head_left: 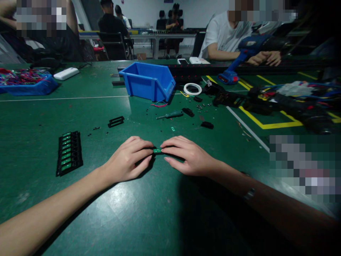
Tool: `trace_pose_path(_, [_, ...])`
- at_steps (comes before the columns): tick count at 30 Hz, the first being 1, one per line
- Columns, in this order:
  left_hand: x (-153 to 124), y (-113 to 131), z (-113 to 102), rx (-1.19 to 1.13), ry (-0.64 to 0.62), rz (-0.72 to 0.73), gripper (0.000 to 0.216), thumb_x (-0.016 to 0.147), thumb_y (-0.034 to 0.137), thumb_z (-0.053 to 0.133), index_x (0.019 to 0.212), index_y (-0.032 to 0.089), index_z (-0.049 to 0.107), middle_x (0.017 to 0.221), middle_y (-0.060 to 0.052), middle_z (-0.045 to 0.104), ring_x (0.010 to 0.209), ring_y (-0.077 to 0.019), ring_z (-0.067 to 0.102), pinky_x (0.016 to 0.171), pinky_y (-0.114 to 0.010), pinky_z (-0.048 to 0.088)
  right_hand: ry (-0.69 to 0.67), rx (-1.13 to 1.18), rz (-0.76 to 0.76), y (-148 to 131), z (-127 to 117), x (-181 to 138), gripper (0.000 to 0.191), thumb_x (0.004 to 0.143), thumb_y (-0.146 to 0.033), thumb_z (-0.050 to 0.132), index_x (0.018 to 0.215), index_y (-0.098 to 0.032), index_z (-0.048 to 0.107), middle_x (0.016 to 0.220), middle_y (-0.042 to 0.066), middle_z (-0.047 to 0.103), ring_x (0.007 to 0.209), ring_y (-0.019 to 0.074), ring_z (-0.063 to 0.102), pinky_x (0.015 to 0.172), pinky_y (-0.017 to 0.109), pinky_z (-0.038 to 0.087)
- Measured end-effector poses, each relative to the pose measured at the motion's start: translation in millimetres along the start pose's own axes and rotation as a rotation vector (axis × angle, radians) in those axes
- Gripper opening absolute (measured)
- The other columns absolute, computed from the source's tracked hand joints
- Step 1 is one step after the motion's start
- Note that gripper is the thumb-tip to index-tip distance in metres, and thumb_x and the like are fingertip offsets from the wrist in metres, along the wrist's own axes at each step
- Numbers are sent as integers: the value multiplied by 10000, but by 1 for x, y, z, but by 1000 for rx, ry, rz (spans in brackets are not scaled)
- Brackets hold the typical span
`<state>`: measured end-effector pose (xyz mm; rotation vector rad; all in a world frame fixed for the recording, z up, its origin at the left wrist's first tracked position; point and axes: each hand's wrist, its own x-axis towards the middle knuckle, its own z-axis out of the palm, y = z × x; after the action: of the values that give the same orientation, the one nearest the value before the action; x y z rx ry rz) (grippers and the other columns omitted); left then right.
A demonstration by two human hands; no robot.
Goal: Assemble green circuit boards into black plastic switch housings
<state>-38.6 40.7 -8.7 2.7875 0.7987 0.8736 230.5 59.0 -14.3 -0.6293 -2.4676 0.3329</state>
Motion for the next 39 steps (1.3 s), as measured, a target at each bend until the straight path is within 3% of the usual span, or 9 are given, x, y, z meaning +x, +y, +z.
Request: trace_pose_path(39, [0,0,-1,-6,7,21,249,900,131,622,1144,140,670,1184,-129,681,1038,-234,633,946,-423,493,-22,0,-15,1,0,0,249,944,-245,621,1176,-178,684,1195,106,682,1071,242,619,959,432,503])
